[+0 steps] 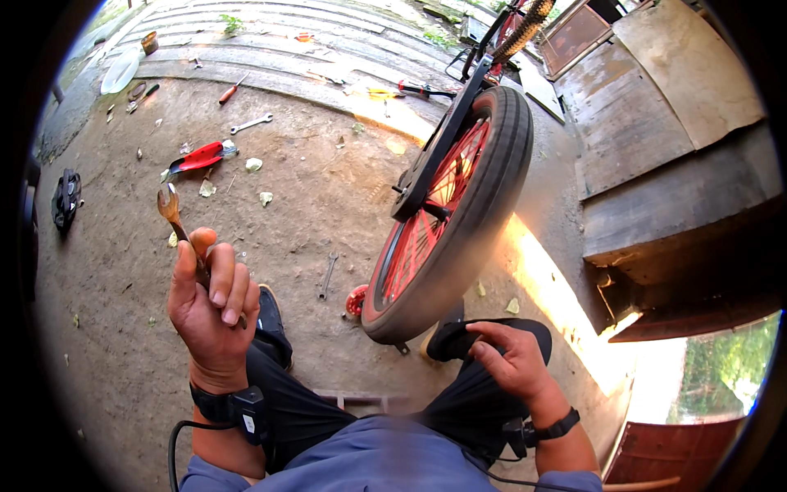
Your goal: The person uses a wrench to tighten the rear wheel axle nut on a bicycle. They then attach two red training wheels to the rear axle, securing them with bolts.
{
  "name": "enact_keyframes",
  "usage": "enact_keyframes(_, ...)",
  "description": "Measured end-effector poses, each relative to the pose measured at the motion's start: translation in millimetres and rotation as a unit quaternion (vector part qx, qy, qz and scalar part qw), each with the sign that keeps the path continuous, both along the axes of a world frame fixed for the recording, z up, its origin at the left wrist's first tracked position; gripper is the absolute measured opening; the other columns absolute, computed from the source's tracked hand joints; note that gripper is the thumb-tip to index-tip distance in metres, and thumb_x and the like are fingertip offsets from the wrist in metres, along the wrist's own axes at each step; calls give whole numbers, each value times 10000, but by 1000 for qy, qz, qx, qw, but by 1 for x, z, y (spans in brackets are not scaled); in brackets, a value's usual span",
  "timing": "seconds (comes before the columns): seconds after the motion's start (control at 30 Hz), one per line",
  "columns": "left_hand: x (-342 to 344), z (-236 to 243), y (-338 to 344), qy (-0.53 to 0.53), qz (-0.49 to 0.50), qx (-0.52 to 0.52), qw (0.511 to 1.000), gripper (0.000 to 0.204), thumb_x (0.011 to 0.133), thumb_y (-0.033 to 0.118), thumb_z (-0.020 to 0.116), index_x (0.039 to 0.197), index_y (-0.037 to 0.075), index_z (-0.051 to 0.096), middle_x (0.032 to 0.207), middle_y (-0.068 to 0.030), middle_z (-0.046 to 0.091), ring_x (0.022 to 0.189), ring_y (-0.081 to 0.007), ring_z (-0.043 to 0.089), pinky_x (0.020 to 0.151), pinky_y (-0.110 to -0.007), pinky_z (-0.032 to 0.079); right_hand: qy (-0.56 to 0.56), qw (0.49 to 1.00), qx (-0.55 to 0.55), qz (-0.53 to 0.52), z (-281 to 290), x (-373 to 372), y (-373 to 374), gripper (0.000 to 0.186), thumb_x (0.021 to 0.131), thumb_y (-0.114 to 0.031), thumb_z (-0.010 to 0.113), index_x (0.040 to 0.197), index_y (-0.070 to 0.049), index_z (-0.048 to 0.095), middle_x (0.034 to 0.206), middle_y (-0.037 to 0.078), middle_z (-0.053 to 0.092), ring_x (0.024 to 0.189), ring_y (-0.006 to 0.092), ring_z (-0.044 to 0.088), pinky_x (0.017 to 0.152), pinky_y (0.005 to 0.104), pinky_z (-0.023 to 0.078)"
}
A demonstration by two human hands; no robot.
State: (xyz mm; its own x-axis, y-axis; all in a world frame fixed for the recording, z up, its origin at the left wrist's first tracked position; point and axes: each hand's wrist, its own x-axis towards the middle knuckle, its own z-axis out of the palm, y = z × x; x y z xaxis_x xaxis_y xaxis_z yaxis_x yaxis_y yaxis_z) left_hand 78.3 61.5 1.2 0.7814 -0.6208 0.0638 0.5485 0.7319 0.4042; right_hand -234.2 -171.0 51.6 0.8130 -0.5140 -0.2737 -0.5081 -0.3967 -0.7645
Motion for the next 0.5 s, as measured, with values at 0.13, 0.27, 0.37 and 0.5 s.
enact_keyframes(0.13, 0, 0, 1, -4, -2, -2, 1000, 401, 1110, 354, 393, 1208, 63, 651, 607, 18, 406, 423, -74, 372, 403, -240, 313, 4, 1000, -9, 10, 1, 1, -3, 321, 1007, -206, 641, 1246, 8, 647, 878, 81, 711, 806, 147, 675, 766, 276, 542)
enact_keyframes(0.27, 0, 0, 1, -1, -1, 7, 1000, 399, 1104, 372, 396, 1199, 72, 641, 603, 18, 406, 420, -78, 367, 402, -240, 306, 6, 1000, -9, -9, 2, 3, -3, 307, 976, -188, 674, 1219, -1, 668, 878, 98, 730, 817, 153, 694, 766, 273, 532)
enact_keyframes(0.37, 0, -1, 1, -6, -1, 0, 1000, 402, 1105, 368, 399, 1205, 66, 645, 606, 18, 403, 422, -74, 367, 401, -239, 306, 3, 1000, -12, -11, 1, 2, -3, 306, 978, -188, 673, 1220, -2, 668, 873, 94, 727, 812, 149, 690, 762, 270, 531)
enact_keyframes(0.5, 1, 0, 2, 3, 0, 13, 1000, 403, 1099, 393, 403, 1191, 77, 636, 599, 19, 404, 418, -80, 365, 405, -241, 302, 0, 1000, -2, -18, -1, 1, -6, 306, 980, -181, 673, 1227, 1, 665, 871, 78, 724, 795, 131, 674, 748, 259, 528)
